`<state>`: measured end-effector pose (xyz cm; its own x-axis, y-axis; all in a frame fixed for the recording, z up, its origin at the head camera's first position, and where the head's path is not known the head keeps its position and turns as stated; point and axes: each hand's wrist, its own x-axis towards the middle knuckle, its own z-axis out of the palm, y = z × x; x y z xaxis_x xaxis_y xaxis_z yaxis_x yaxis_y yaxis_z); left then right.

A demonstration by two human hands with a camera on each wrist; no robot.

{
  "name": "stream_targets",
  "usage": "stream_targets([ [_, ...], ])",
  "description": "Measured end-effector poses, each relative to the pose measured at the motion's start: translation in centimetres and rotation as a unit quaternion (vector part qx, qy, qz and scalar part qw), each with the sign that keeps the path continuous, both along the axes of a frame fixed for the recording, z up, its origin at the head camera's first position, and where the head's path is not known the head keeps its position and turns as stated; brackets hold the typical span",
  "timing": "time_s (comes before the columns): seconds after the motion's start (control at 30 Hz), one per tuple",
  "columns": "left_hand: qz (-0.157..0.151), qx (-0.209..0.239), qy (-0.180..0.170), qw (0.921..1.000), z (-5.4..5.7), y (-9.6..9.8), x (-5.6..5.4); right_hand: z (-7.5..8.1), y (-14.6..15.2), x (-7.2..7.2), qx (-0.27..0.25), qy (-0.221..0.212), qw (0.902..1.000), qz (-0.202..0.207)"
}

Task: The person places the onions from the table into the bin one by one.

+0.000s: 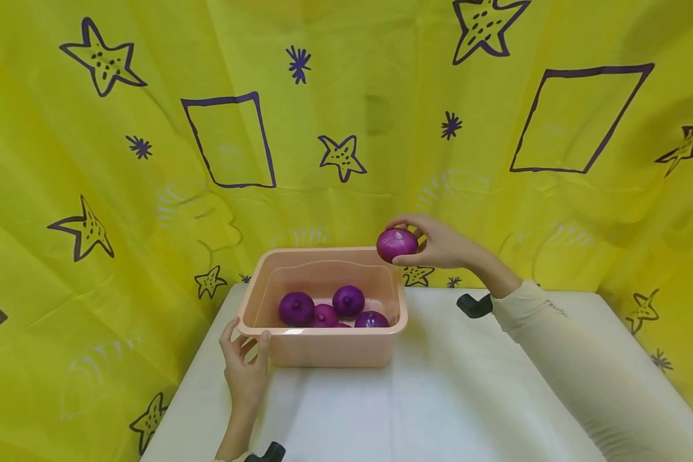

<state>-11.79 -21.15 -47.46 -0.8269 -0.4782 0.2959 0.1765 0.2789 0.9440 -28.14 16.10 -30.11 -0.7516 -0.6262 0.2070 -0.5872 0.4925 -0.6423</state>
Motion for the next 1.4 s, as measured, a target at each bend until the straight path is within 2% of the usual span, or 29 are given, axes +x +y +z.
stream_targets([
  [0.23, 0.011, -0.005, -0.001, 0.9999, 0.0, 0.1, 0.0, -0.1, -3.9, -0.8, -0.04, 0.009, 0.999, 0.017],
  [0.5, 0.02, -0.005, -0.011, 0.9997, 0.0, 0.2, -0.1, -1.7, -8.0, -1.8, -0.065, 0.021, 0.9969, 0.038],
  [0.7, 0.016, -0.001, -0.007, 0.9998, 0.1, 0.2, 0.0, -2.6, -10.1, -2.1, -0.078, 0.007, 0.9958, 0.047],
  [0.97, 0.011, 0.004, -0.007, 0.9999, 0.0, 0.1, -0.1, -3.2, -11.6, -2.1, -0.069, -0.025, 0.9964, 0.043],
  [1.4, 0.009, 0.008, -0.004, 0.9999, 0.1, 0.2, 0.0, -3.9, -12.0, -2.1, -0.055, -0.018, 0.9974, 0.043],
])
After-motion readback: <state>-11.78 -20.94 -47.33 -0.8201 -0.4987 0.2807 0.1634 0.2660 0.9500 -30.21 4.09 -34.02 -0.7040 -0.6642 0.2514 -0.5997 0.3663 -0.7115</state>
